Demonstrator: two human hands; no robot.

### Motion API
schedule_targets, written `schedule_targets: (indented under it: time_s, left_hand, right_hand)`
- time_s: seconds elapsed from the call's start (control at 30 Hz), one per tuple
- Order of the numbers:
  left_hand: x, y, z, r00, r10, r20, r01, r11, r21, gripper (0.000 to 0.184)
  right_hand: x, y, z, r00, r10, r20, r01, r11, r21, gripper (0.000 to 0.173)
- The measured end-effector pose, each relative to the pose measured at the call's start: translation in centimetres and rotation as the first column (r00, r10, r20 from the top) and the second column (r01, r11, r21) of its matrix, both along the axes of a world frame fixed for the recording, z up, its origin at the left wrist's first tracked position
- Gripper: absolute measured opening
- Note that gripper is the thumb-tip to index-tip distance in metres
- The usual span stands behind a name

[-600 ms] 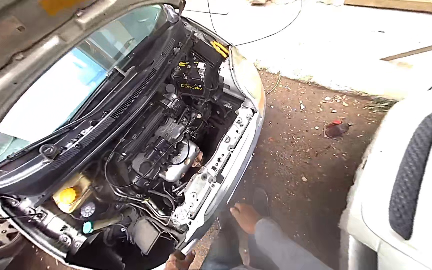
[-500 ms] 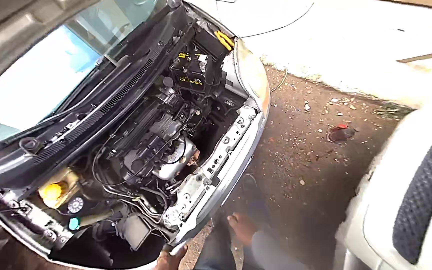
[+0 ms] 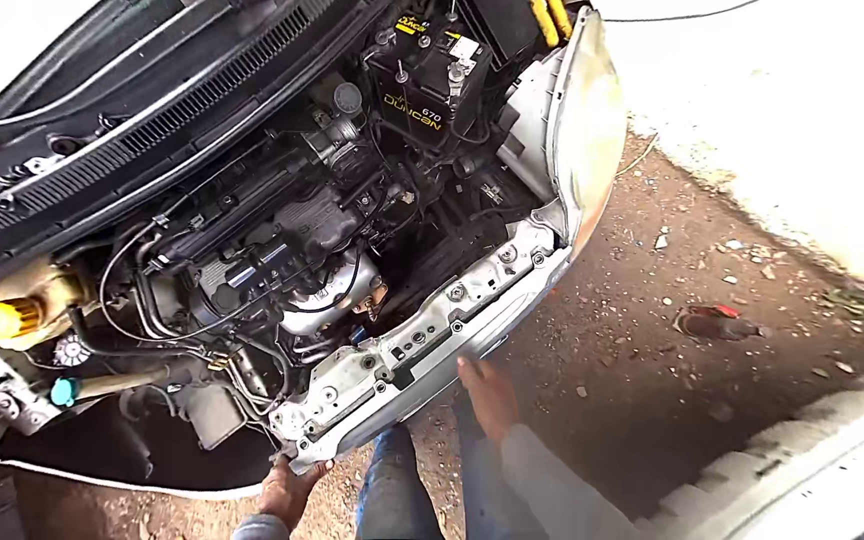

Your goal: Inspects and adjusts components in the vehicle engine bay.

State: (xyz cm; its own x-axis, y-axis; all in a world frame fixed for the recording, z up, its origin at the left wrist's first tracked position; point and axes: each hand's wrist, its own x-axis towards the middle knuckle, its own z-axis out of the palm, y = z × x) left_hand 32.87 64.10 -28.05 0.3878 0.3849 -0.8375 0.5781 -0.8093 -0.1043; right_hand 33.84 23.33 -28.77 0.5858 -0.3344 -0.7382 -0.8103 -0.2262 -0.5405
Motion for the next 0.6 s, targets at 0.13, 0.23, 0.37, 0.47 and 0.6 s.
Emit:
schedule_targets:
  time_s: [0.13,0.23,0.37,0.47,0.6]
  left_hand:
    - [-1.8,1.1,-1.2,0.973,0.217,0.073,-0.21,0.974,-0.09,0.088]
    - [0.5,0.7,0.2,0.998,-0.049,-0.031,0.05,0.998,0.03,0.088]
    - [3.1,0.2,0.1,0.983,-0.156,-0.098,0.162,0.985,0.056,0.087]
    - [3.1,0.4,-0.1,0.978,-0.172,-0.116,0.178,0.983,0.047,0.089]
    - [3.2,1.4,-0.3,0.963,-0.227,-0.143,0.232,0.973,0.021,0.094]
  right_hand:
    - [3.5,-2.1,-1.2,0.989,-0.139,0.042,0.14,0.99,-0.02,0.052]
    - [4.9,-2.8,-1.5,0.974,-0.225,0.005,0.225,0.974,0.003,0.051]
    - [6.6,-3.4,-1.6,0.935,-0.352,-0.038,0.353,0.935,0.024,0.052]
    - [6.7,-3.0,-1.6,0.9,-0.435,-0.033,0.436,0.898,0.059,0.049]
    - [6.9,-3.0,-0.9,0.89,-0.453,-0.061,0.457,0.882,0.118,0.046]
